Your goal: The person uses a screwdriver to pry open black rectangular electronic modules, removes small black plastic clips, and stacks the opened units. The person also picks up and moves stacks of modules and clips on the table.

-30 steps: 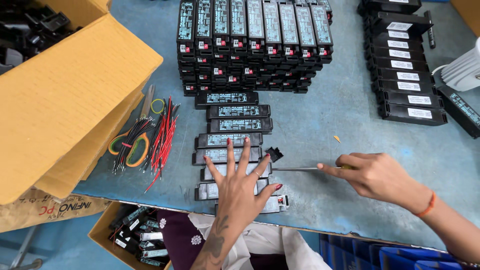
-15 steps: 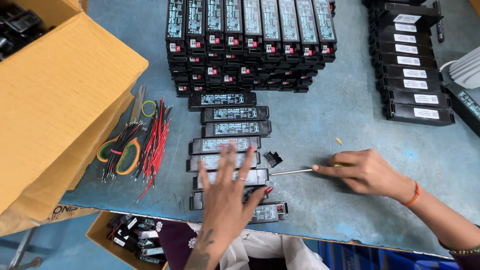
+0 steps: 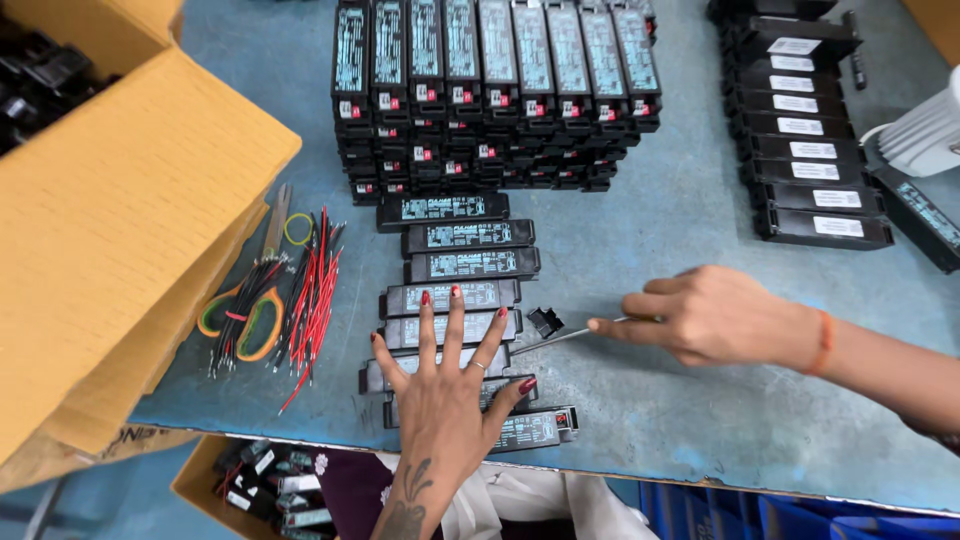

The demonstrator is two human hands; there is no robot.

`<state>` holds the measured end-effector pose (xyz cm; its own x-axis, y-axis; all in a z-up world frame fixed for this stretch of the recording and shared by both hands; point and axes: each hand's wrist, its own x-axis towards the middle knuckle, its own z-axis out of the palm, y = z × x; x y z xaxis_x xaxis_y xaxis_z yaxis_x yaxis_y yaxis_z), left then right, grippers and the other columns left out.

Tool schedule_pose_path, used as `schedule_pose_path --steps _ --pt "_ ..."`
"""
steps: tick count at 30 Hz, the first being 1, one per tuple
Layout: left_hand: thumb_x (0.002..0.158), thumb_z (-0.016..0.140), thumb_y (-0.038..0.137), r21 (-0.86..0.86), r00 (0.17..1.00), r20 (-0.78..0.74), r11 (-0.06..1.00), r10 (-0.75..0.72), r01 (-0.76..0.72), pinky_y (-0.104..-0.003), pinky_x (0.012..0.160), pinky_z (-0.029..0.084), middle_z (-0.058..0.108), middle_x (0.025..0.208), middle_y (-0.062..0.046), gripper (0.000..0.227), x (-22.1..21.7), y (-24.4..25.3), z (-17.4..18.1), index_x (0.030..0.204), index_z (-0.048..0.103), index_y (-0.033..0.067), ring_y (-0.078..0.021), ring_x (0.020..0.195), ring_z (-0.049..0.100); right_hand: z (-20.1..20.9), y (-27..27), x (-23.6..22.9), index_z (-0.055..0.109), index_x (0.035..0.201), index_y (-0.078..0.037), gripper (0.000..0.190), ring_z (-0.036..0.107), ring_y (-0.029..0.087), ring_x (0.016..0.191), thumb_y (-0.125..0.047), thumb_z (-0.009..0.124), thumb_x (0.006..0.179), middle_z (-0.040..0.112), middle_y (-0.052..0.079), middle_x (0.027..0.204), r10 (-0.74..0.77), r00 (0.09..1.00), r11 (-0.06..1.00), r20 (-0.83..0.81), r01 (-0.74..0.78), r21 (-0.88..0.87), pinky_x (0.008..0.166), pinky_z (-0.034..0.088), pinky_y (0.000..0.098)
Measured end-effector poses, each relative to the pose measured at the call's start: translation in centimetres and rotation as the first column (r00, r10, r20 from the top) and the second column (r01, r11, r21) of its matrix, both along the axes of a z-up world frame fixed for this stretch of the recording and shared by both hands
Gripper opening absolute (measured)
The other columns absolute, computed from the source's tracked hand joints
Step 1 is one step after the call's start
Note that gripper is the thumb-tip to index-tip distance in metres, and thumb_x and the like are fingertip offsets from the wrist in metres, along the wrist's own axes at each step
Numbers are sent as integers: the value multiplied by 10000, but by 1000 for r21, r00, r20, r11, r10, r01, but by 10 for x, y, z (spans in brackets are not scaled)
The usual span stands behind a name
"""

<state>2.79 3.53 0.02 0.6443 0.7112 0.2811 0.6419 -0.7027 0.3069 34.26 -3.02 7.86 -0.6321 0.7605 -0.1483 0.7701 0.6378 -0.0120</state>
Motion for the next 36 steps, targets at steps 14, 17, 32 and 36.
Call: schedule_pose_path --steps 14,17,32,36 --pt "894 657 592 -181 918 277 954 284 -240 -613 1207 236 295 1602 -321 899 -35 -10 -8 1552 386 43 -483 1527 270 -73 -39 -5 659 1363 -193 561 657 174 718 -111 673 809 652 29 922 -82 954 954 -290 159 253 592 567 341" --pt "794 681 689 -112 941 218 965 258 -238 -655 1128 251 256 1585 -335 964 -25 -15 -5 1547 407 154 -519 1464 284 -74 -42 -7 653 1370 -167 577 666 167 734 -91 663 799 663 36 955 -77 935 964 -347 158 214 598 573 329" --pt "633 714 776 -95 973 -16 969 230 -230 -737 1000 179 165 1606 -312 946 -13 -12 0 1470 465 413 -455 1432 237 44 0 -52 548 1458 -83 660 685 243 762 -161 609 806 652 51 1021 21 966 998 256 -5 -62 509 560 375" --pt "674 714 742 -44 976 16 975 218 -217 -739 1025 185 185 1622 -311 920 -16 -14 -6 1492 463 406 -454 1462 232 53 -5 -73 555 1454 -77 591 679 256 739 -82 578 864 636 66 950 4 954 999 301 8 -38 526 557 402"
